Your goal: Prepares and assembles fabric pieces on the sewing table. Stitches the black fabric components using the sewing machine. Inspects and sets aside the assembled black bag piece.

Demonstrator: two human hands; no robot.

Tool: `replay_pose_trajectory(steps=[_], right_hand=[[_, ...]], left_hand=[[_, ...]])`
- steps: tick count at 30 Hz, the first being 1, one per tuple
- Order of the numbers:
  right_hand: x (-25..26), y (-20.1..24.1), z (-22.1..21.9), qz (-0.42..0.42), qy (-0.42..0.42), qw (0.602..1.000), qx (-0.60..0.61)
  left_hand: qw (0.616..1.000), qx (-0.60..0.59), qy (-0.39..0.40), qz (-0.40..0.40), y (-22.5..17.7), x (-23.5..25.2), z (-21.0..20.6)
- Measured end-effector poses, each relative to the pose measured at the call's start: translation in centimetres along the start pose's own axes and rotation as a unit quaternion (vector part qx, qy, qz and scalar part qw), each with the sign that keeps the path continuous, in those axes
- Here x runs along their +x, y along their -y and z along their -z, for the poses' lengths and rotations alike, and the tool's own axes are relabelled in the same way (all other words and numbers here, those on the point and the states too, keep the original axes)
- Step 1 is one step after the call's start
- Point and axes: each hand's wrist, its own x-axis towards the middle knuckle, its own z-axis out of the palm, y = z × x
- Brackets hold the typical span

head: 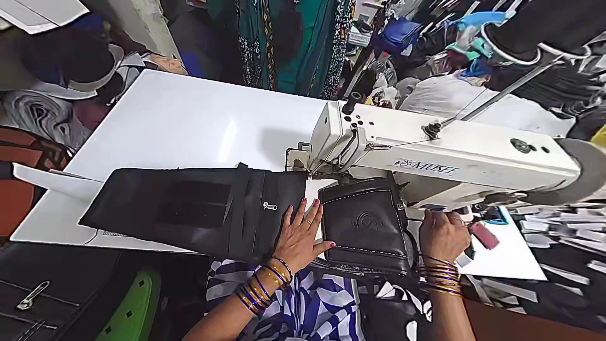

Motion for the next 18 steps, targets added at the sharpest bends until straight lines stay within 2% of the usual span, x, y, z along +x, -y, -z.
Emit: replay_pose_trajectory(steps=[6, 7, 9, 11, 13, 14, 16, 18], right_hand=[[1.1, -0.4, 3.5, 0.053, 0.069, 0.996, 0.021], [0.4, 0.3, 4.5, 0.082, 0.066, 0.993, 0.052], [-2.4, 3.3, 6.1, 0.196, 0.030, 0.969, 0.147], [-7.4, 7.2, 6.1, 0.303, 0.076, 0.908, 0.279], [-11.9, 10.2, 4.3, 0.380, 0.129, 0.856, 0.325], [-13.4, 10.9, 3.0, 0.401, 0.128, 0.848, 0.321], [-14.6, 10.8, 1.2, 0.404, 0.104, 0.855, 0.308], [-14.7, 10.4, 0.8, 0.396, 0.100, 0.860, 0.305]], left_hand=[[1.000, 0.004, -0.009, -0.004, -0.1, -0.9, -0.4], [1.000, 0.008, -0.016, -0.003, -0.1, -0.7, -0.4], [1.000, 0.007, -0.027, 0.009, -0.3, -0.2, -0.3], [1.000, -0.008, -0.017, 0.013, -0.1, -0.1, 0.1], [0.998, -0.064, 0.020, -0.016, 0.6, -0.4, 2.2], [0.991, -0.111, 0.063, -0.038, 1.2, -1.0, 3.9], [0.977, -0.142, 0.117, -0.105, 2.9, -3.2, 5.6], [0.977, -0.101, 0.063, -0.180, 4.5, -5.6, 4.2]])
